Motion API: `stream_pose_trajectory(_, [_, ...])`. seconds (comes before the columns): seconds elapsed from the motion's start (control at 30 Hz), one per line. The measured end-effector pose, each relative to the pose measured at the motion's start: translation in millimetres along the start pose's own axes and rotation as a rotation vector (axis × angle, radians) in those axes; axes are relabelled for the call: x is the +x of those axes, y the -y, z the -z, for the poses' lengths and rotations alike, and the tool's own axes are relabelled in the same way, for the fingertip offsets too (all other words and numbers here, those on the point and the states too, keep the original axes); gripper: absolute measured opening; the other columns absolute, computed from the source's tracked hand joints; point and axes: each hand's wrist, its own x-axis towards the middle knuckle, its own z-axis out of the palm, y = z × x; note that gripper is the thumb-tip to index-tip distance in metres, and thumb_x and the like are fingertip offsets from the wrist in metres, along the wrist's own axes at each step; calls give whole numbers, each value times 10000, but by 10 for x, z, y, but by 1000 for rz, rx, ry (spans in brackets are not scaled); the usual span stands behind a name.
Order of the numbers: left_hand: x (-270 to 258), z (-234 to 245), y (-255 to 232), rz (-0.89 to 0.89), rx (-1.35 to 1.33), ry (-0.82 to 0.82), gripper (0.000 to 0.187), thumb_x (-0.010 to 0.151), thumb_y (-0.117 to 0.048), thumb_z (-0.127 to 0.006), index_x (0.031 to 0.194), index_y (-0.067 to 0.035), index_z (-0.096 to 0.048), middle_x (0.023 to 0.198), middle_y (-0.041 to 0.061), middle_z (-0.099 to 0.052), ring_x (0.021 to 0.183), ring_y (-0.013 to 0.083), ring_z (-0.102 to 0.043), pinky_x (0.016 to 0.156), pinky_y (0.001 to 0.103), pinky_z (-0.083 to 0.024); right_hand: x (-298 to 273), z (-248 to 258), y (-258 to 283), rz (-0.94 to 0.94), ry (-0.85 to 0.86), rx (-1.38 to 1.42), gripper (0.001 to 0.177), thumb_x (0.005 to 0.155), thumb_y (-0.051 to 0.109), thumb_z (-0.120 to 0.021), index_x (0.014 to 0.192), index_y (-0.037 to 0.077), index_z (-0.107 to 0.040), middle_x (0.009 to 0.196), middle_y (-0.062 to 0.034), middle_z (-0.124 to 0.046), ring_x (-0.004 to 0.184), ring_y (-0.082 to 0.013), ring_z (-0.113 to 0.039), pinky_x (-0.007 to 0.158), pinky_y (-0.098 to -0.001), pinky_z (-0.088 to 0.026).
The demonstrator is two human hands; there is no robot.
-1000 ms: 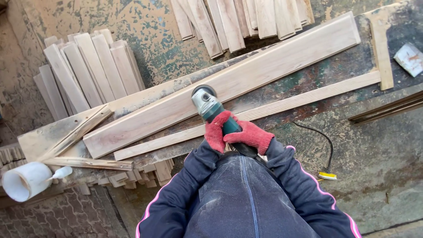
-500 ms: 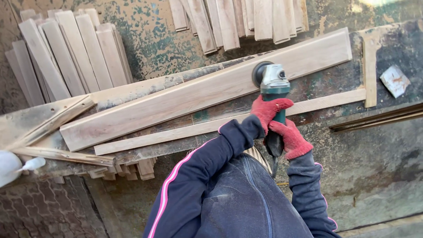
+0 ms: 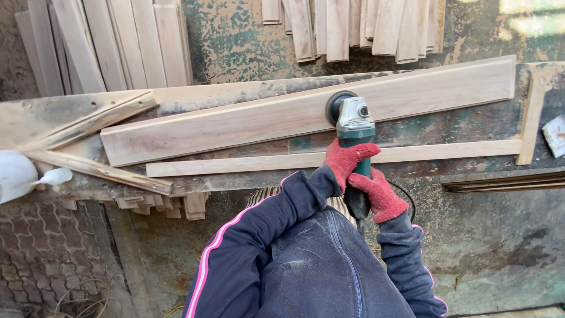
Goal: Sanding a long piece of wood using an angle grinder with a sanding disc.
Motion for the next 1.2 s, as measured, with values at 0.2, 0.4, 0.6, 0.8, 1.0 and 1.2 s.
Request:
stream_pose_trajectory(0.2, [-366, 755, -208, -63, -8, -102, 545, 643, -48, -943, 1087, -108, -633, 790, 163, -693, 677, 385, -746, 512, 467, -671, 6, -572, -204, -85, 142, -135, 364, 642, 187, -921, 948, 96, -747, 751, -51, -664, 704, -181, -638, 652, -303, -519])
stream_pose_trajectory(0.4, [-712, 1108, -385, -117, -90, -206, 524, 650, -36, -935, 1078, -28, -633, 780, 203, -686, 693, 362, -745, 521, 417, -660, 78, -876, -368, -102, 232, -209, 441, 604, 210, -965, 972, 91, -752, 772, -86, -673, 715, -208, -636, 654, -330, -547])
stream_pose_trajectory(0.6, [-503, 862, -296, -87, -63, -131, 488, 657, -39, -925, 1042, -52, -625, 740, 202, -686, 616, 377, -727, 440, 402, -641, -5, -718, -214, -82, 160, -173, 370, 649, 229, -930, 934, 90, -739, 753, -71, -647, 711, -192, -615, 649, -311, -530])
stream_pose_trajectory(0.8, [-77, 385, 54, -56, -64, -3, 502, 651, -5, -906, 1032, -121, -601, 721, 195, -663, 546, 412, -700, 380, 408, -632, -32, -152, -225, -55, 43, -77, 317, 677, 226, -905, 921, 111, -739, 733, -62, -656, 686, -183, -640, 620, -294, -517])
stream_pose_trajectory(1.0, [488, -69, 540, -24, -30, 86, 564, 638, 9, -924, 1076, -148, -606, 762, 166, -650, 549, 515, -668, 418, 565, -630, -259, 204, 6, -29, -56, 61, 259, 719, 215, -877, 905, 112, -730, 717, -73, -676, 652, -201, -679, 613, -314, -542])
stream_pose_trajectory(1.2, [538, -378, 651, -1, -12, 104, 733, 598, 13, -950, 1208, -32, -546, 883, 253, -665, 654, 648, -603, 487, 694, -574, -121, 494, -142, -2, -116, 159, 259, 758, 214, -855, 929, 79, -716, 709, -114, -672, 633, -243, -696, 601, -343, -561])
